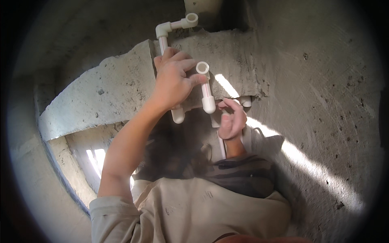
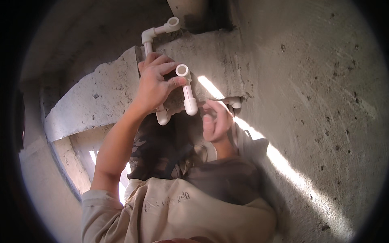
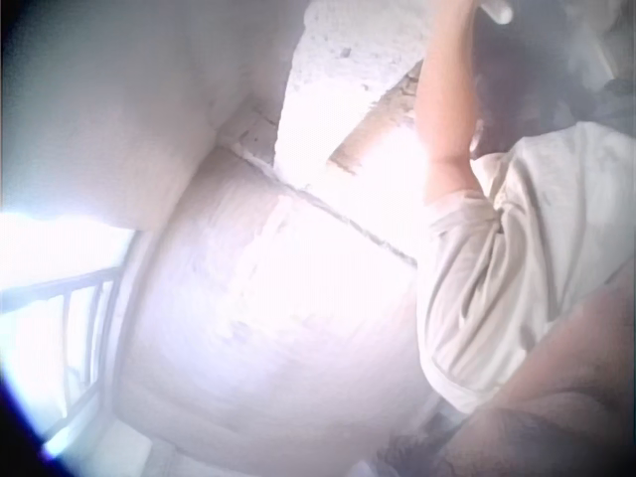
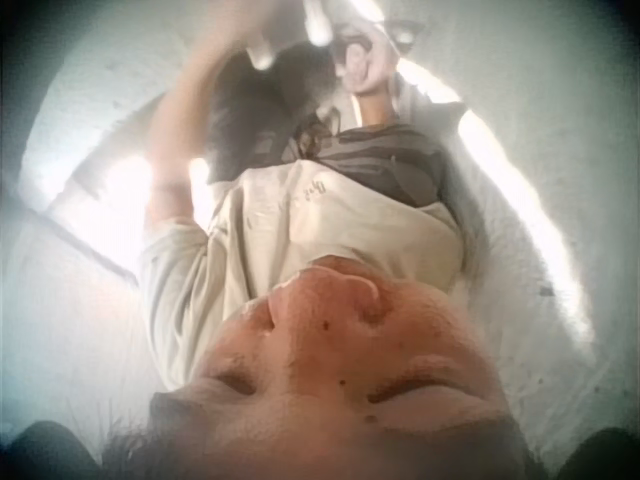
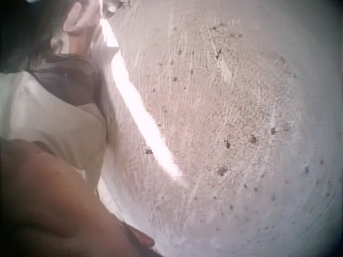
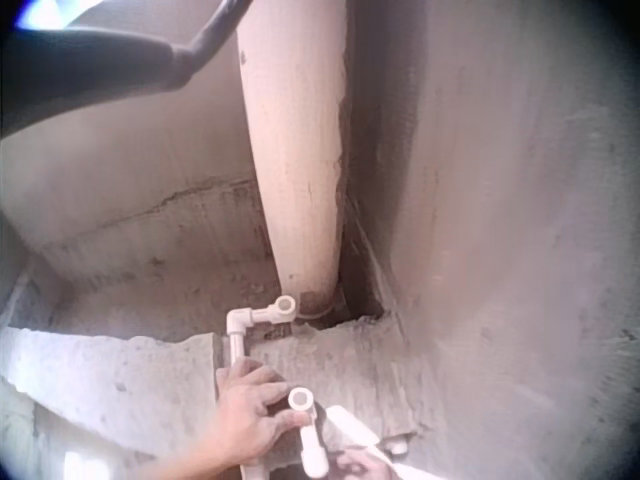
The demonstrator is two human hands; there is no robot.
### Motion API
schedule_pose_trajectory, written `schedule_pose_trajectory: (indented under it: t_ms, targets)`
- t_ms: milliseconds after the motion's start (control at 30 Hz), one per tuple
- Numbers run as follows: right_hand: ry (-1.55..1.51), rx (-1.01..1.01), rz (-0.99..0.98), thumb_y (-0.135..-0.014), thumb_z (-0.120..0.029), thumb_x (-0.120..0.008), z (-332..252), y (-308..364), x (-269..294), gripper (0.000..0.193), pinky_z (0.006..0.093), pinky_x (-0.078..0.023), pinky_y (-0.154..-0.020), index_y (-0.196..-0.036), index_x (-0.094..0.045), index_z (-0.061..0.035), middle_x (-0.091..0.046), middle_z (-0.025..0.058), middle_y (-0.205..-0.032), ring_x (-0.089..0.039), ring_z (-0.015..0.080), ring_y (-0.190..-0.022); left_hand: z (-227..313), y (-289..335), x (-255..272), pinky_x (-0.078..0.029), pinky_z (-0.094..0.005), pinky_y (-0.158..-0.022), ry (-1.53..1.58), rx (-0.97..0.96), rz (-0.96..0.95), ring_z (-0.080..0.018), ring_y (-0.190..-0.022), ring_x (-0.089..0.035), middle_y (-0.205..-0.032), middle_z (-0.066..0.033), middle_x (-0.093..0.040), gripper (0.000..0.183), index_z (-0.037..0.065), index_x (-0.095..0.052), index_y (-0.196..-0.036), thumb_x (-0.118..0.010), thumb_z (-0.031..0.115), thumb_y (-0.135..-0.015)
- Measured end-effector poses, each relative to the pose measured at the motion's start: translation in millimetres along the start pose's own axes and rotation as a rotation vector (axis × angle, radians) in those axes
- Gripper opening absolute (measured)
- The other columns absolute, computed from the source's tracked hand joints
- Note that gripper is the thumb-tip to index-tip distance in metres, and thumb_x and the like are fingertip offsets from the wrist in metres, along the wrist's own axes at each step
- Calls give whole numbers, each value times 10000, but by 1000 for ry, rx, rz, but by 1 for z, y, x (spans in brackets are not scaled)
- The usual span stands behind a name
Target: The person assembles white PVC pipes and fittings by hand. They repeatedly join short pipe segments to elbow and tee fittings, then dry-fit the assembled sections against existing wall-mounted piping to check alignment.
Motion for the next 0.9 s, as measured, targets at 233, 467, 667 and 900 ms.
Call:
schedule_pose_trajectory:
  t_ms: [233, 467, 667, 900]
  targets:
    - [-183, -271, 302, -994, 32, -487, 9, 11, 7, 210, 322, -471, -555, -882, -655, 90, -655, 119, -715, -605, 190, -596, 6, -2, 3, -306, -455, -1089, 5, -20, -10, -281, -1205, -534, -1061, -40, -724, 327, 87, -823, -1020, -842, 335, -809]
    - [-250, -1059, 70, -1060, -311, -627, 2, 36, 14, 386, 284, -487, -543, -920, -676, 46, -685, 84, -704, -651, 135, -575, 3, -6, -1, -347, -418, -1102, -17, -37, -54, -292, -1197, -546, -1070, -50, -736, 368, 46, -818, -1069, -858, 322, -829]
    - [-310, -1119, 73, -1075, -387, -623, -4, 43, 3, 441, 279, -560, -622, -1153, -687, 43, -746, 109, -922, -712, 148, -700, -5, -7, -4, -355, -416, -1119, -60, -62, -61, -302, -1196, -560, -1123, -75, -746, 392, 38, -813, -1113, -847, 344, -870]
    - [-384, -970, 218, -1069, -304, -645, -43, 97, 14, 322, 281, -570, -727, -1141, -693, 6, -732, 76, -971, -698, 132, -807, -9, -10, -5, -343, -414, -1153, -14, -77, -59, -300, -1224, -562, -1146, -84, -752, 413, 36, -804, -1171, -838, 330, -883]
Point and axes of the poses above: each hand's wrist, its own y-axis away from the middle knuckle, its own x-axis out of the back of the hand, z = x × y, the point moved 2 cm from there along -y, towards the middle knuckle
